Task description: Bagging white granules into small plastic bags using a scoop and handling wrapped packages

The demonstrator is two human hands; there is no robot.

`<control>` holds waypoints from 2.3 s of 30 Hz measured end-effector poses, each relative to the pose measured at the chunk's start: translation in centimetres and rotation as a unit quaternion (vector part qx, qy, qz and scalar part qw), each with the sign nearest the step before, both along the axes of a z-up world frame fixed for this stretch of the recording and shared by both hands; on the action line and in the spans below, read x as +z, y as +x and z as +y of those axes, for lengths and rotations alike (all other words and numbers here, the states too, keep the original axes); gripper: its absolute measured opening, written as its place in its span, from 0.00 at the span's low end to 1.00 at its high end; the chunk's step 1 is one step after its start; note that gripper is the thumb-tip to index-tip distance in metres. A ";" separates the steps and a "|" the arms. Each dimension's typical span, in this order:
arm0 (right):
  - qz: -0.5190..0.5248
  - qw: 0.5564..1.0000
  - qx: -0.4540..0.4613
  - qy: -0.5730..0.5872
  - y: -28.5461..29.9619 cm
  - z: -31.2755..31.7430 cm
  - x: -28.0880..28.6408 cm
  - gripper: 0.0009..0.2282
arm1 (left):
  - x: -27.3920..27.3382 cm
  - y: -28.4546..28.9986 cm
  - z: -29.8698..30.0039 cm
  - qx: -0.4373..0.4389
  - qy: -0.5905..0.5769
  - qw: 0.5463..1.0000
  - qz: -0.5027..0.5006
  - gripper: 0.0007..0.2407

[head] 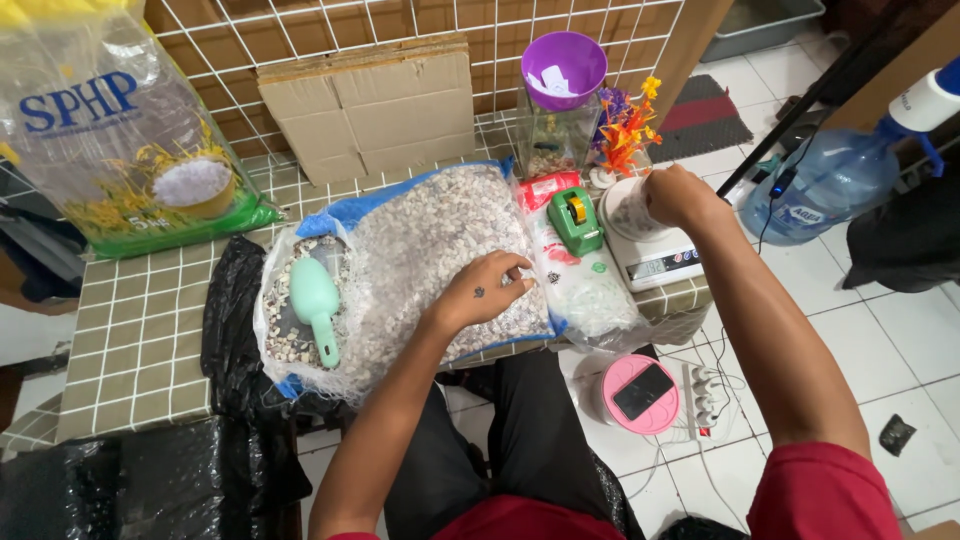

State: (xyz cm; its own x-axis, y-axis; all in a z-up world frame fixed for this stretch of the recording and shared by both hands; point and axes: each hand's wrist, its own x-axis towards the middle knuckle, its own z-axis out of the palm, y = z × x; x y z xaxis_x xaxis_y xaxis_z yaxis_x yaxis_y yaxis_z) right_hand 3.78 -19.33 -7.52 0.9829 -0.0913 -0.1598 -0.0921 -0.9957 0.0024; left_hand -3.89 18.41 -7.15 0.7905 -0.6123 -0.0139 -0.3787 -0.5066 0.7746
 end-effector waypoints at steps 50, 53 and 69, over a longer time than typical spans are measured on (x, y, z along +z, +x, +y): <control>-0.063 0.998 0.000 0.008 -4.0 1.9 6.5 0.10 | -0.7 -1.0 0.7 0.014 -0.027 0.999 -0.010 0.13; -0.039 0.999 -0.010 -0.006 -3.8 1.7 5.6 0.10 | -0.9 -1.1 0.8 0.019 -0.027 0.999 -0.008 0.13; -0.019 0.998 0.004 -0.066 -2.0 2.7 2.5 0.10 | -1.9 -0.8 0.7 0.027 -0.047 0.998 -0.009 0.12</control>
